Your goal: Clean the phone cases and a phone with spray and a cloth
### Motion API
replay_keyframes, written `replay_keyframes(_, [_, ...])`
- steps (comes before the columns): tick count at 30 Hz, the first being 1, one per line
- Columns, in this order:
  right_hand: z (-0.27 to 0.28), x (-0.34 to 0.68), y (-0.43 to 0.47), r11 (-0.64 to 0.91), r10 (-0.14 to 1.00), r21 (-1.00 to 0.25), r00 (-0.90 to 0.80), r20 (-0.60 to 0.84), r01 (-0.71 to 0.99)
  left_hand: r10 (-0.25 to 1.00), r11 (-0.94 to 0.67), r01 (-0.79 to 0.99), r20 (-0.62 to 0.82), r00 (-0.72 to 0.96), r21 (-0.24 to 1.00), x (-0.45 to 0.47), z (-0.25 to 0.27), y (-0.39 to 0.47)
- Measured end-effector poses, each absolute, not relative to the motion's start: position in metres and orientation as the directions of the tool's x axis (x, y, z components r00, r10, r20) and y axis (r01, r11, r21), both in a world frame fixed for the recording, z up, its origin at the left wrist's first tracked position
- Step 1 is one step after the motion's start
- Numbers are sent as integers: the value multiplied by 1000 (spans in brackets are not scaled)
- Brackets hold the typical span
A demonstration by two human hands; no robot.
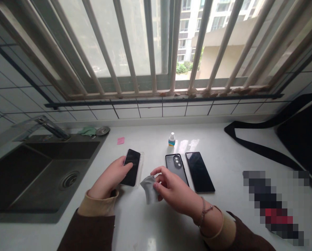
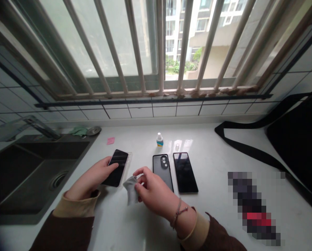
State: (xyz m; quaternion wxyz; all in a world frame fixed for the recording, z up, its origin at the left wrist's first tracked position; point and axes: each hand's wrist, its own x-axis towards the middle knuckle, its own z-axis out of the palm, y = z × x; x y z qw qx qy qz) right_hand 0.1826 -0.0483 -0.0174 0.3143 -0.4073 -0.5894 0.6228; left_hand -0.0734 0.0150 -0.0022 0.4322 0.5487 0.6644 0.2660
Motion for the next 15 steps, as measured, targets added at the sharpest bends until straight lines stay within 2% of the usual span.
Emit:
replay_keyframes(7, [-13,183,-49,-83,894,-976,-417,-163,202,971,203,626,-237,-29,753,-77,-10,19])
replay_keyframes(11, [-11,183,-49,-93,906,-966,-382,-183,242,977,205,748,-172,-123,631,-78,-16,18])
replay_keyframes(15, [-10,184,-49,-50,925,-956,-347,-154,289,979,200,830,-144,-145,521,-74,-16,16])
